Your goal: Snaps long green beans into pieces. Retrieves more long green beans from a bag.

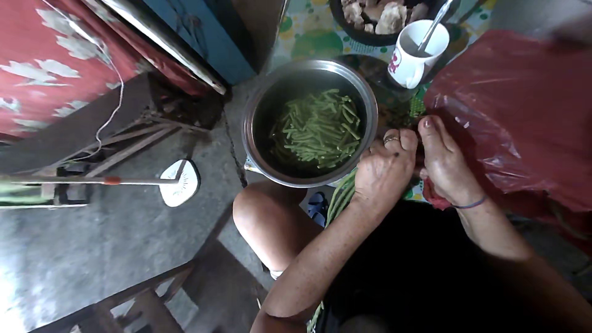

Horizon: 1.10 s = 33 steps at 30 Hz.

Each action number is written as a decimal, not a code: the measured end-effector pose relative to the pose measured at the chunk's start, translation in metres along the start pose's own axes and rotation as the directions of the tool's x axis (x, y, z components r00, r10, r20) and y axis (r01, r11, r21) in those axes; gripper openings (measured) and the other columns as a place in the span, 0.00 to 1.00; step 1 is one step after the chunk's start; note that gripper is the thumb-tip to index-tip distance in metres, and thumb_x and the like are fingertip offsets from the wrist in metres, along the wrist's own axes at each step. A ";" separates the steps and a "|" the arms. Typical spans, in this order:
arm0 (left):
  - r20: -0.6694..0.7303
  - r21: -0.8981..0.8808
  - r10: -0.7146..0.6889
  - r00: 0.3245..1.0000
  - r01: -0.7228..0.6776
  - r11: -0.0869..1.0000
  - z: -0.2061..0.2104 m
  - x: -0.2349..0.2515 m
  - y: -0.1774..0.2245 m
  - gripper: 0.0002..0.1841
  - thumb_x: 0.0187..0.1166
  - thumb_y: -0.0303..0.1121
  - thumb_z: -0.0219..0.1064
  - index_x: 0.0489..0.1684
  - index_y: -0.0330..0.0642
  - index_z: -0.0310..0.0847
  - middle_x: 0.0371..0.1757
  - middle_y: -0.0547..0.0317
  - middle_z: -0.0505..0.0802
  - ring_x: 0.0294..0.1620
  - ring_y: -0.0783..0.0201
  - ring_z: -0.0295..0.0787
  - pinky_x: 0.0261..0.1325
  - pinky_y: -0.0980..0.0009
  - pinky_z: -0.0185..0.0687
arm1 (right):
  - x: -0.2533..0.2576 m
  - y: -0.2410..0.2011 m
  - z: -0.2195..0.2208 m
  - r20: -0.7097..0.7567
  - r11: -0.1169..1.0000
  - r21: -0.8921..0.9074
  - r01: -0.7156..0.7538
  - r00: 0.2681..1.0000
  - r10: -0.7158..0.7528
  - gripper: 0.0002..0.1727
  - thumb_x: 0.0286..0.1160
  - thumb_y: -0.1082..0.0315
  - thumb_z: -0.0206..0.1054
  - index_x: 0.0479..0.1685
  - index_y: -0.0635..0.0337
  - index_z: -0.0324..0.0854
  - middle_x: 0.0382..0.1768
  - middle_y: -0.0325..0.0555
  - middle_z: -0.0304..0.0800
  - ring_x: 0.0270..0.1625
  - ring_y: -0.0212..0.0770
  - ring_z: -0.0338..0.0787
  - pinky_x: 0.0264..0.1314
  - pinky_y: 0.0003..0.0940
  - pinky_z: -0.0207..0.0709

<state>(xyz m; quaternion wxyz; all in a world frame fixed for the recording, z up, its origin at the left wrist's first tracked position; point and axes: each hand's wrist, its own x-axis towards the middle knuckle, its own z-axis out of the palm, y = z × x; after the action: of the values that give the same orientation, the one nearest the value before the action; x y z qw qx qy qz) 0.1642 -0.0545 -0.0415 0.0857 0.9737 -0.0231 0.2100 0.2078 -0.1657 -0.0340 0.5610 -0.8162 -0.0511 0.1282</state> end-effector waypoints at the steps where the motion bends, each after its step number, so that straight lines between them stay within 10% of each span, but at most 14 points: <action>1: -0.017 -0.025 0.002 1.000 -0.003 1.000 0.000 -0.001 -0.001 0.11 0.71 0.22 0.69 0.50 0.34 0.87 0.43 0.43 0.92 0.32 0.50 0.92 0.25 0.62 0.82 | -0.001 -0.001 0.000 -0.004 1.000 -0.015 0.013 1.000 -0.013 0.23 0.94 0.46 0.40 0.66 0.51 0.70 0.32 0.33 0.75 0.23 0.22 0.74 0.24 0.20 0.71; 8: 0.285 -0.384 -0.090 0.954 0.200 0.901 -0.030 0.014 -0.017 0.11 0.86 0.30 0.62 0.57 0.34 0.81 0.39 0.42 0.90 0.30 0.46 0.91 0.30 0.50 0.85 | -0.002 0.005 -0.011 0.091 0.925 -0.148 0.349 0.936 -0.339 0.25 0.95 0.54 0.41 0.78 0.58 0.70 0.55 0.40 0.85 0.39 0.21 0.81 0.39 0.19 0.77; 12: 0.202 -0.383 -0.004 0.979 0.083 0.920 -0.022 0.010 -0.020 0.10 0.85 0.31 0.63 0.54 0.35 0.83 0.41 0.44 0.91 0.33 0.47 0.92 0.30 0.52 0.86 | 0.000 0.009 -0.007 0.059 0.972 -0.060 0.229 0.972 -0.226 0.18 0.94 0.57 0.46 0.71 0.53 0.70 0.35 0.35 0.77 0.22 0.21 0.72 0.21 0.17 0.67; 19: 0.279 -0.649 -0.083 0.957 0.252 0.718 -0.040 0.003 -0.029 0.16 0.92 0.37 0.56 0.65 0.37 0.80 0.39 0.46 0.90 0.32 0.50 0.89 0.36 0.50 0.85 | 0.019 0.001 -0.019 0.094 0.986 -0.105 -0.126 0.986 0.136 0.32 0.94 0.43 0.42 0.94 0.36 0.49 0.61 0.45 0.81 0.28 0.32 0.71 0.26 0.29 0.67; 23: 0.324 -0.813 -0.157 0.933 0.360 0.458 -0.065 -0.023 -0.052 0.15 0.93 0.38 0.52 0.66 0.43 0.79 0.29 0.61 0.82 0.23 0.70 0.75 0.29 0.71 0.76 | 0.013 -0.012 -0.012 -0.018 0.911 -0.348 0.220 0.970 -0.241 0.19 0.87 0.54 0.63 0.62 0.60 0.81 0.37 0.48 0.85 0.29 0.38 0.79 0.33 0.41 0.74; 26: 0.315 -0.814 -0.307 0.898 0.422 0.400 -0.092 -0.051 -0.072 0.15 0.93 0.38 0.50 0.63 0.44 0.78 0.26 0.69 0.77 0.21 0.77 0.70 0.25 0.79 0.70 | -0.003 -0.028 0.012 0.136 0.782 -0.397 0.481 0.873 -0.468 0.15 0.80 0.65 0.67 0.61 0.63 0.85 0.50 0.54 0.92 0.45 0.48 0.92 0.48 0.51 0.85; 33: 0.218 -0.817 -0.481 0.849 0.428 0.385 -0.131 -0.093 -0.098 0.13 0.93 0.37 0.49 0.56 0.45 0.79 0.22 0.75 0.73 0.19 0.81 0.67 0.24 0.83 0.66 | -0.019 -0.012 0.048 0.368 0.546 -0.483 0.684 0.725 -0.582 0.15 0.79 0.57 0.70 0.47 0.61 0.89 0.53 0.53 0.91 0.31 0.52 0.91 0.24 0.51 0.82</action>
<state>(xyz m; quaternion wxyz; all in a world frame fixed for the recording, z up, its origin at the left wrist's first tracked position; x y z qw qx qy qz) 0.0350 0.0660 0.0219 0.5989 0.7692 0.1479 0.1667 0.1771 -0.1224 -0.0356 0.2805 -0.8594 -0.4258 -0.0395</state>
